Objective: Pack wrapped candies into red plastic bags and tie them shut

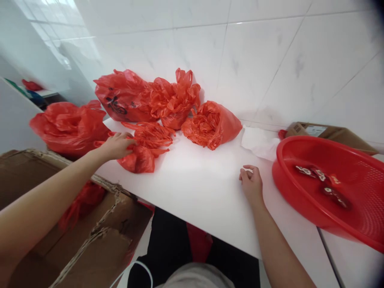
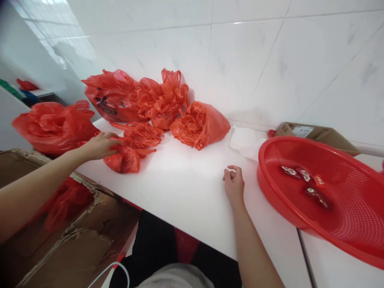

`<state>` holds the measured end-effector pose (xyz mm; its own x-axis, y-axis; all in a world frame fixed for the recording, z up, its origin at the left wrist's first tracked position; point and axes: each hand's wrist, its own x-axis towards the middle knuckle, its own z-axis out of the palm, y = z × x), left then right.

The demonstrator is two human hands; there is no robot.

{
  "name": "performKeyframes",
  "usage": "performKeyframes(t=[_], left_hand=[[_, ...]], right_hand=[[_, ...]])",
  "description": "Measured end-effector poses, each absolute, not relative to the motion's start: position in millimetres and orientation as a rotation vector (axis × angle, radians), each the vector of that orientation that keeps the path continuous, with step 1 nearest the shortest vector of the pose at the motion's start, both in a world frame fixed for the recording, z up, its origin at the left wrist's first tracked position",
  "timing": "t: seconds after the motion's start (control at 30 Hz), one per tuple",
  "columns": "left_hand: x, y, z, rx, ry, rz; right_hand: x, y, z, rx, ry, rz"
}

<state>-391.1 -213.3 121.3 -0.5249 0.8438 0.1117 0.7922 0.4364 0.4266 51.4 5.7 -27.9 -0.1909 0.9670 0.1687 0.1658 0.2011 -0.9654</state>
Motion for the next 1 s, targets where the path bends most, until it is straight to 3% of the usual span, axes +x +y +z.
performKeyframes(t=[0.4,1.0], left_hand=[[-417.4,-180.2,94.2,1.631,2.706,0.113],[-391.6,-156.8,91.0,1.686,2.952,0.043]], right_hand=[[50.5,3.2,-25.4,-1.133,-1.59,1.07],[45.1,1.6,-21.1,-1.184,-1.675,0.981]])
